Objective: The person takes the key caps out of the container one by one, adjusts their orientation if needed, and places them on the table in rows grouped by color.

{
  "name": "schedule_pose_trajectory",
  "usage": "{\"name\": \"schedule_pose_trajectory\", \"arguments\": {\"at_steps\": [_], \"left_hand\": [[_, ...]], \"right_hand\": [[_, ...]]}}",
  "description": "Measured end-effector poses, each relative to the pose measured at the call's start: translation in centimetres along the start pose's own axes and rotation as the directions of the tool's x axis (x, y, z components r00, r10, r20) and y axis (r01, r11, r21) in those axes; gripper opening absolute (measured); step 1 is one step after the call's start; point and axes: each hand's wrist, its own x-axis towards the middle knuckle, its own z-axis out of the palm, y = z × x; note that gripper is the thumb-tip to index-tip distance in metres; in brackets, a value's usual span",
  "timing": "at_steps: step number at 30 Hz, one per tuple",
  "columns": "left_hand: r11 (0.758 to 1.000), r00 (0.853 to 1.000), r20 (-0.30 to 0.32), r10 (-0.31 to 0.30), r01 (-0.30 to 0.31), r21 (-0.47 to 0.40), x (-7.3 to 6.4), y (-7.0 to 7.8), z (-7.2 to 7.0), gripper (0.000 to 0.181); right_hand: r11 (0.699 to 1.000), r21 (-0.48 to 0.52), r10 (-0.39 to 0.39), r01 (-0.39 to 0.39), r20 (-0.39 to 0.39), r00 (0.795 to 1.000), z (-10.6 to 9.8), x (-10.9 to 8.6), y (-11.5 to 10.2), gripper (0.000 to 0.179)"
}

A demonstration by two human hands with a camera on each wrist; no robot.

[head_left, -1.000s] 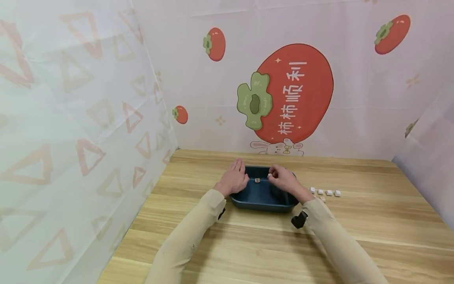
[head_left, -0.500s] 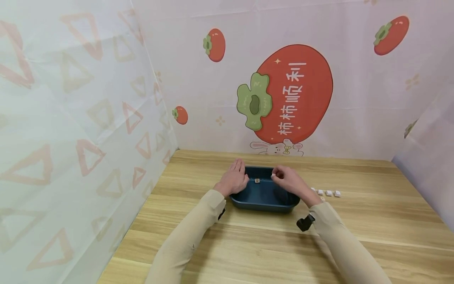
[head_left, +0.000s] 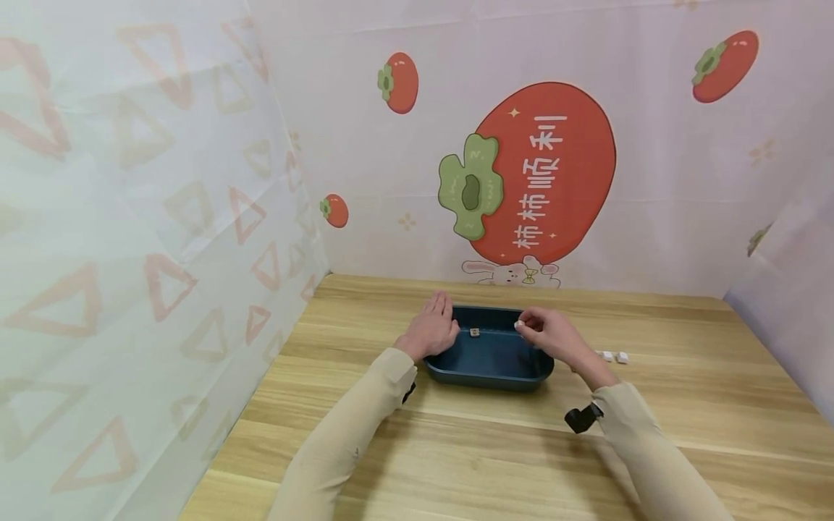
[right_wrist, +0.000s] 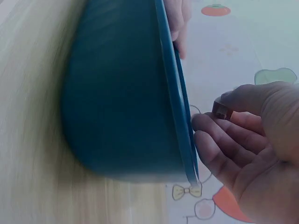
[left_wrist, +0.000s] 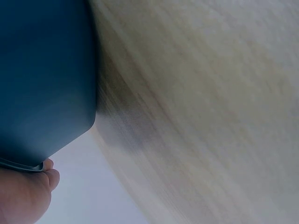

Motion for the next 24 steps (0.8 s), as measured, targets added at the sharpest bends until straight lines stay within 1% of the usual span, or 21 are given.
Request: {"name": "schedule_pose_trajectory", "arguments": {"at_steps": [4,7,11,16,19,24], "left_hand": [[1.0,1.0,-0.002,-0.004,0.004,-0.006,0.0,0.1,0.0,0.063],[1.0,1.0,-0.005,-0.004,0.004,-0.006,0.1,0.1,0.0,0.063],[1.0,1.0,0.002,-0.005,0.005,0.004,0.1,0.1,0.1,0.063],[1.0,1.0,0.012,-0.01,0.01,0.006,0.1,0.3,0.1,0.063],[1.0,1.0,0.015,-0.013,0.013,0.001,0.1,0.3,0.0,0.063],[1.0,1.0,0.015,-0.017,0.017,-0.002,0.0,0.3,-0.1,0.063]], "right_hand": [[0.999,0.037,0.024,-0.024,0.011,1.0,-0.9,-0.5,0.3,0.029],[0.998,0.059,0.017,-0.018,0.019,1.0,-1.3,-0.6,0.6,0.033],[0.998,0.057,0.009,-0.01,0.023,1.0,-1.8,-0.9,1.0,0.033],[0.999,0.05,0.009,-0.01,0.02,1.0,-2.5,-1.8,1.6,0.027],[0.999,0.031,0.01,-0.01,0.004,1.0,-2.9,-2.3,2.2,0.021],[1.0,0.015,-0.004,0.004,-0.017,1.0,-3.5,-3.0,3.2,0.018]]}}
